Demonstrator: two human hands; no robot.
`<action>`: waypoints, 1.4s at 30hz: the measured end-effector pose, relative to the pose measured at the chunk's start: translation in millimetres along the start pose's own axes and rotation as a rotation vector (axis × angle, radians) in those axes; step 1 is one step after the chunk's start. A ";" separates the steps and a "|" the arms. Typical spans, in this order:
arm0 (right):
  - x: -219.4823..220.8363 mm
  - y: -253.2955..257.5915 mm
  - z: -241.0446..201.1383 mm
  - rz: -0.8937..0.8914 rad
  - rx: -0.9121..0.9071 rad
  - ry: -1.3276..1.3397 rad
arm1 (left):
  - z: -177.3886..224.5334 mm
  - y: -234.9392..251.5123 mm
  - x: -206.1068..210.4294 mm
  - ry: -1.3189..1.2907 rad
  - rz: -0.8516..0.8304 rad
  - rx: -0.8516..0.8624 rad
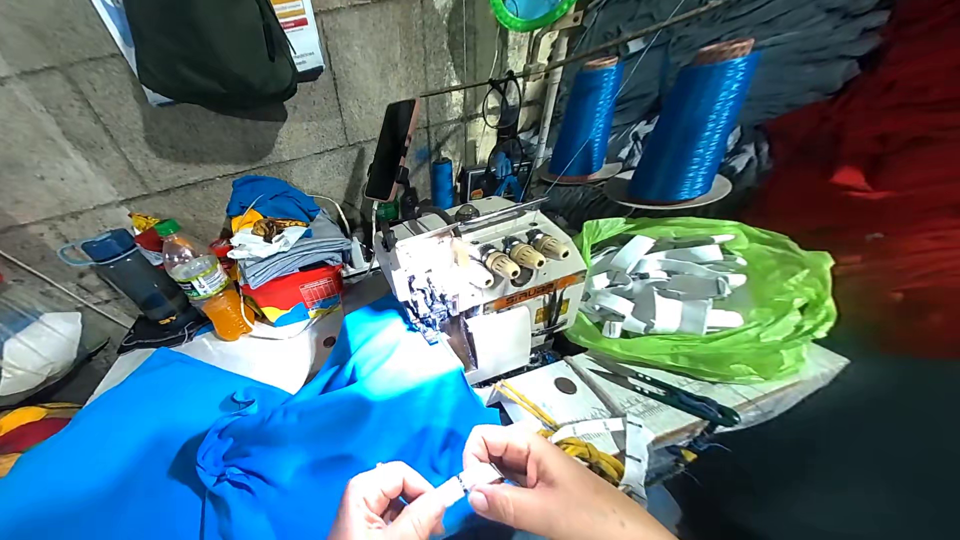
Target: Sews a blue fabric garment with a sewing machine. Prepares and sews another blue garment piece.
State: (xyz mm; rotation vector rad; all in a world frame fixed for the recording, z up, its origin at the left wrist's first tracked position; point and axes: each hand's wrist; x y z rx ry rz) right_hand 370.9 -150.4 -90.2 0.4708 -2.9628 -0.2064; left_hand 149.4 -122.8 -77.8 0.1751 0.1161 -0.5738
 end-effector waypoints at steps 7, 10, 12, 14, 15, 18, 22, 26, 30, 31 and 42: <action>15.1 -4.4 -6.8 0.046 -0.033 -0.151 | -0.3 2.0 2.2 0.155 0.007 0.127; 16.2 -4.4 -5.9 0.064 -0.050 -0.127 | -1.2 3.9 1.8 0.173 -0.005 0.160; 17.0 -5.1 -6.5 0.083 -0.037 -0.118 | -0.4 4.6 2.4 0.176 -0.007 0.161; 18.5 -5.9 -7.7 0.106 -0.027 -0.142 | 0.7 6.0 3.1 0.181 0.000 0.152; 19.4 -6.1 -8.0 0.118 -0.031 -0.158 | 0.9 7.0 3.1 0.185 0.004 0.151; 21.1 -6.3 -6.8 0.158 -0.059 -0.195 | 0.8 10.0 3.3 0.198 0.010 0.149; 23.2 -3.5 -5.8 0.240 -0.105 -0.275 | 1.0 15.4 3.9 0.206 0.018 0.135; 23.9 0.9 -4.0 0.306 -0.162 -0.313 | 2.5 22.5 3.7 0.203 0.028 0.119; 22.9 7.7 -1.0 0.321 -0.216 -0.358 | 5.7 30.0 4.1 0.193 0.036 0.087; 22.3 9.7 -0.8 0.317 -0.224 -0.355 | 6.1 32.0 4.3 0.187 0.037 0.081; -44.1 91.3 -56.7 0.468 0.287 -0.313 | 12.2 83.8 9.0 1.217 0.343 0.446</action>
Point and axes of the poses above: each hand's wrist, its own y-axis towards the middle knuckle, its own x-axis out of the palm, z = x × y, and after that the axes turned 6 degrees about y, right-handed
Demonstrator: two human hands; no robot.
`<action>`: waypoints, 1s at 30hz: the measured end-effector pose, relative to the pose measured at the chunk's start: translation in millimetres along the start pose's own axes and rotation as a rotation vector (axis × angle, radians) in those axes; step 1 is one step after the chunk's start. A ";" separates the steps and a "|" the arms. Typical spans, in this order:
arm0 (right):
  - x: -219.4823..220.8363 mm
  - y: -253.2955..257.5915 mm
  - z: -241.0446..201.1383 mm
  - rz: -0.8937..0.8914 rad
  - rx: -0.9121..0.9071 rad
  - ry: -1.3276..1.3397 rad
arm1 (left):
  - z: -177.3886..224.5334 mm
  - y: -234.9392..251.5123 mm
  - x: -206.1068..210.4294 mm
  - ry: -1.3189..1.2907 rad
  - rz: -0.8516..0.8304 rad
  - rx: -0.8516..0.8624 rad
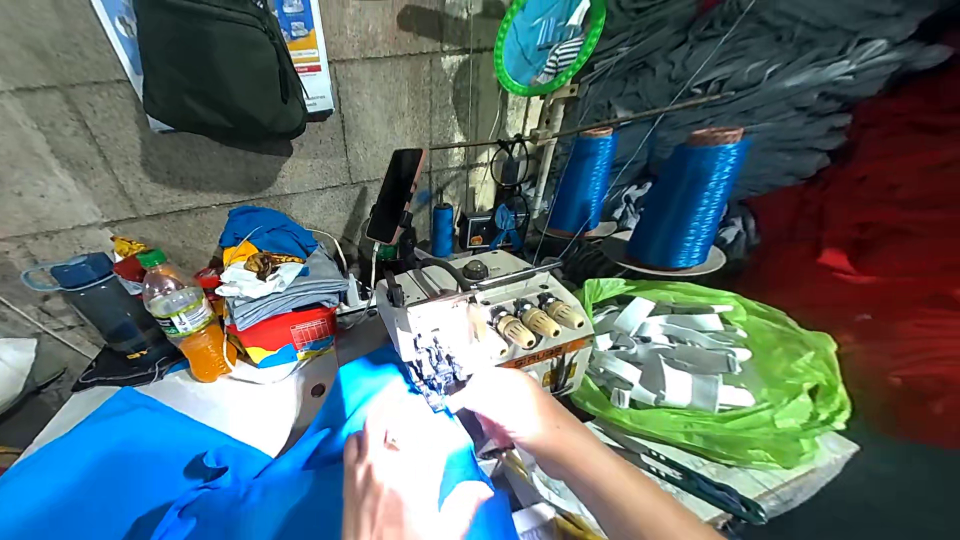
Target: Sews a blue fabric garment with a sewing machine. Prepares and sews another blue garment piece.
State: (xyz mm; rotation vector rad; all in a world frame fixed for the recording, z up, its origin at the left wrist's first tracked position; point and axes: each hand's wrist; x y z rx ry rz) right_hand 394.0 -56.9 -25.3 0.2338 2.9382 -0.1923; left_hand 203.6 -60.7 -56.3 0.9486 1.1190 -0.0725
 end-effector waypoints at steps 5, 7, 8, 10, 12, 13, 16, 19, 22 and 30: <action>-1.8 4.8 -23.1 -0.113 0.227 -0.106 | 15.8 -3.6 2.9 0.014 -0.156 0.002; 0.8 5.4 -23.8 -0.114 0.272 -0.108 | 15.7 -5.1 5.3 0.035 -0.142 -0.007; 2.3 5.8 -24.3 -0.111 0.285 -0.094 | 15.8 -5.2 6.2 0.039 -0.132 -0.010; 4.8 7.2 -26.6 -0.117 0.302 -0.048 | 16.5 -4.5 6.2 0.041 -0.119 -0.008; 9.3 9.9 -25.5 -0.105 0.326 -0.016 | 16.6 -4.1 7.1 0.059 -0.104 -0.006; 11.2 11.0 -24.1 -0.098 0.335 -0.001 | 16.7 -4.0 7.3 0.060 -0.102 -0.006; 12.3 12.6 -22.2 -0.112 0.355 0.011 | 17.3 -3.8 6.2 0.057 -0.111 -0.009; 8.3 7.3 -18.1 -0.122 0.315 0.023 | 13.7 -4.3 5.9 0.012 -0.111 -0.014; 6.0 -11.7 -12.9 -0.095 0.119 0.106 | 7.9 -4.8 6.6 -0.143 0.051 -0.086; 9.3 -55.2 -7.8 -0.180 -0.172 0.091 | 2.4 0.4 -19.2 -0.878 -0.165 -0.296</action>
Point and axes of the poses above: each hand's wrist, its own y-axis towards the middle knuckle, its own x-axis out of the palm, z = x × y, and after that the axes turned 6 degrees about y, right-handed
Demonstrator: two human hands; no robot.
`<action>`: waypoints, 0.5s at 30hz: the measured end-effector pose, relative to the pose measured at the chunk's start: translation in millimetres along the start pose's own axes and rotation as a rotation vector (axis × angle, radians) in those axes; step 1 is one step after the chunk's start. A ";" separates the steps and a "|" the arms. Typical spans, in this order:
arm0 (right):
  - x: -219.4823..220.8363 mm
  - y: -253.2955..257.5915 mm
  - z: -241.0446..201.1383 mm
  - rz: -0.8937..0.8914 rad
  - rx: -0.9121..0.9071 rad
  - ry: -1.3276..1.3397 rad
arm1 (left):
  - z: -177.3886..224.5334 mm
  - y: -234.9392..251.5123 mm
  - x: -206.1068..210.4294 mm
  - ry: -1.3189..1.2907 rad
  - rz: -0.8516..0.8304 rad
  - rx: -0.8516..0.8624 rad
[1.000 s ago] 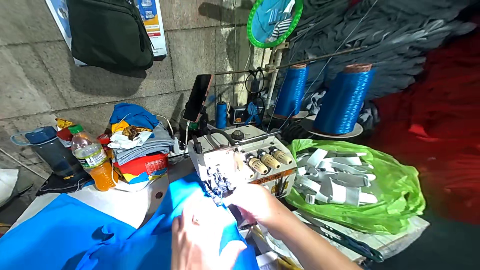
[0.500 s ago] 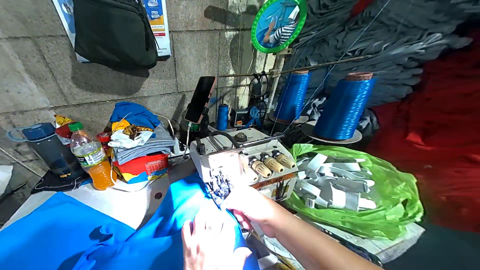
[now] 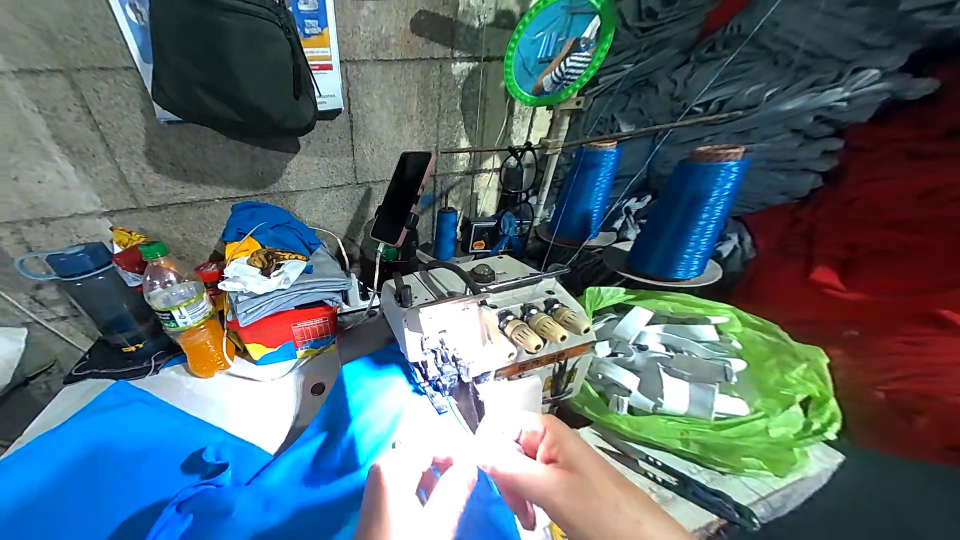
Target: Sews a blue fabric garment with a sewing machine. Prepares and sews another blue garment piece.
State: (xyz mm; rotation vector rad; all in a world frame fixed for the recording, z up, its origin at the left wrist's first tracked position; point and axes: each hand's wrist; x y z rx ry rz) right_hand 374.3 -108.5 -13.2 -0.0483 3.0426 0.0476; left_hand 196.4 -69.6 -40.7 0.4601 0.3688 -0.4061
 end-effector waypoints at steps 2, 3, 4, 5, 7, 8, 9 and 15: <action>-0.4 -2.9 2.5 -0.034 -0.024 0.004 | -1.2 -2.4 0.1 -0.107 -0.026 -0.027; -2.2 -3.2 4.2 -0.049 -0.033 -0.003 | -0.8 -3.4 -0.7 -0.140 -0.033 -0.036; -4.2 -3.2 6.7 -0.049 -0.042 -0.008 | -0.7 -4.4 -2.5 -0.154 -0.046 -0.037; -6.4 -3.4 9.2 -0.038 -0.050 -0.005 | -1.1 -5.2 -4.3 -0.150 -0.054 -0.031; -10.4 -4.7 13.0 -0.015 -0.047 0.032 | -2.7 -6.0 -7.0 -0.124 -0.054 -0.009; -11.1 -6.1 13.9 -0.012 -0.040 0.051 | -3.0 -6.1 -8.1 -0.110 -0.050 -0.002; -11.0 -7.6 14.3 -0.017 -0.033 0.066 | -3.1 -6.0 -8.9 -0.100 -0.049 0.008; 1.4 -15.0 15.6 -0.012 -0.015 0.118 | 0.7 -5.2 -9.8 -0.030 -0.070 0.047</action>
Point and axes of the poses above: each hand's wrist, its own y-axis towards the middle knuckle, its own x-axis out of the palm, z = x × y, and after that the axes turned 6 degrees about y, right-handed
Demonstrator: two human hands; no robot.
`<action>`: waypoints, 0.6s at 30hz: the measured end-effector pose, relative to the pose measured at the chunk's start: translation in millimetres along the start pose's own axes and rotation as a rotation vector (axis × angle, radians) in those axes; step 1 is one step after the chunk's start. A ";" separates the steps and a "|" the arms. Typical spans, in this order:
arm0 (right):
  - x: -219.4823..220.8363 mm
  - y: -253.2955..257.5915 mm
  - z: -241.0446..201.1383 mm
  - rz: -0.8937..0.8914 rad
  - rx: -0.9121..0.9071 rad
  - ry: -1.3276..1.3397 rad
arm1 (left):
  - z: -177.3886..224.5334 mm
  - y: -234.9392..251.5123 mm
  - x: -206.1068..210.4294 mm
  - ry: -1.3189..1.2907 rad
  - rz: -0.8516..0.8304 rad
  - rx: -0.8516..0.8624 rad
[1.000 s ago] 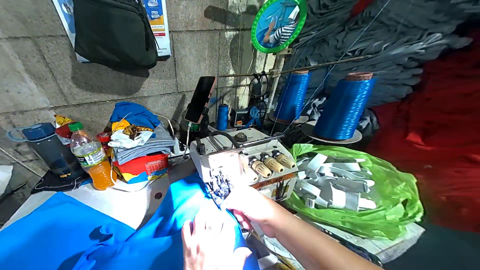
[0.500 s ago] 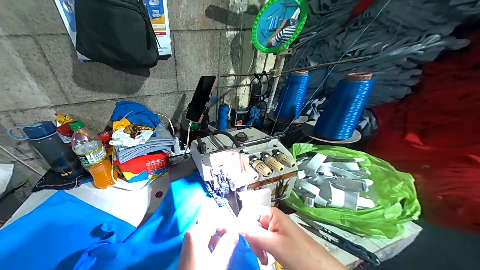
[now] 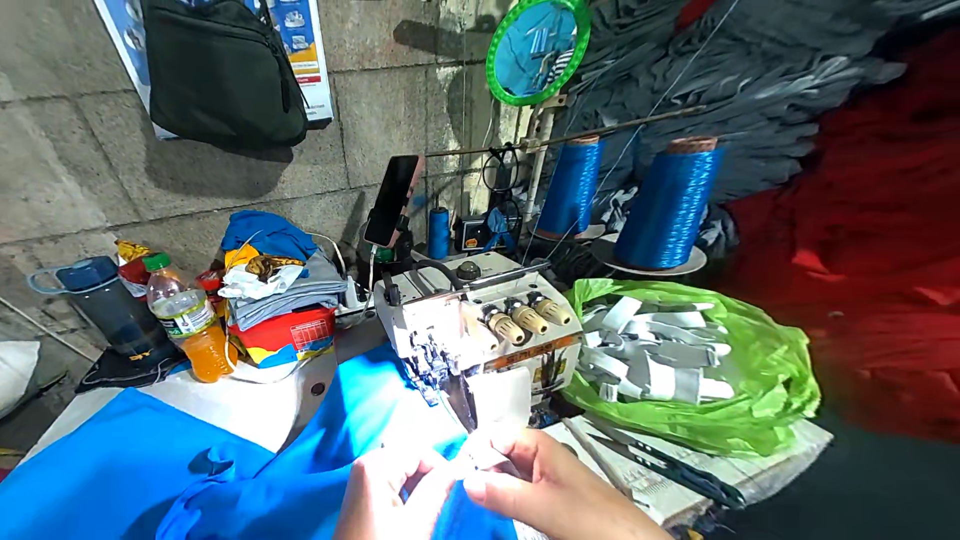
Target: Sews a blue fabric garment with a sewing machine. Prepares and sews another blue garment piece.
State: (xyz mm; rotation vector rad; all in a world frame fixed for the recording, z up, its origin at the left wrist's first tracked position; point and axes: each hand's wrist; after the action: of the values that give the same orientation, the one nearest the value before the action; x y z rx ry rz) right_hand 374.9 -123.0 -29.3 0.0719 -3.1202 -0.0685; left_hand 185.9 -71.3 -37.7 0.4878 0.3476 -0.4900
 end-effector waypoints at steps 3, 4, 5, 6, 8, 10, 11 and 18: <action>3.8 -0.5 3.0 0.021 -0.034 0.013 | 2.7 -0.6 -0.3 0.024 -0.009 -0.002; 4.2 -0.9 3.2 0.026 -0.050 0.018 | 2.6 -0.4 -0.6 0.028 -0.011 0.003; 4.2 -1.2 3.6 0.027 -0.070 0.024 | 2.3 0.1 -1.3 0.033 -0.016 0.009; 4.1 -1.4 4.1 0.025 -0.086 0.029 | 2.1 0.7 -1.8 0.034 -0.022 0.014; 4.7 -1.3 7.0 0.025 -0.117 0.024 | 2.2 1.4 -1.8 0.028 -0.030 0.012; 6.5 -0.7 9.6 0.041 -0.143 0.017 | 1.9 2.6 -0.9 0.020 -0.029 0.000; 7.6 -0.5 10.8 0.055 -0.159 0.002 | 1.1 3.6 -0.5 0.019 -0.028 -0.005; 16.1 3.7 25.3 0.215 -0.348 -0.167 | -3.0 7.9 0.9 0.045 -0.010 -0.031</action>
State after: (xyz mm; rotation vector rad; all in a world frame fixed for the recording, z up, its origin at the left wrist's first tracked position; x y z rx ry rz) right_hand 358.2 -118.9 -54.0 -0.2871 -3.1998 -0.6394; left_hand 190.2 -63.9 -37.7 0.4677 0.4006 -0.4830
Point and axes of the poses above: each hand's wrist, its own y-axis towards the middle knuckle, its own x-axis out of the palm, z = x × y, and after that the axes turned 6 degrees about y, right-handed
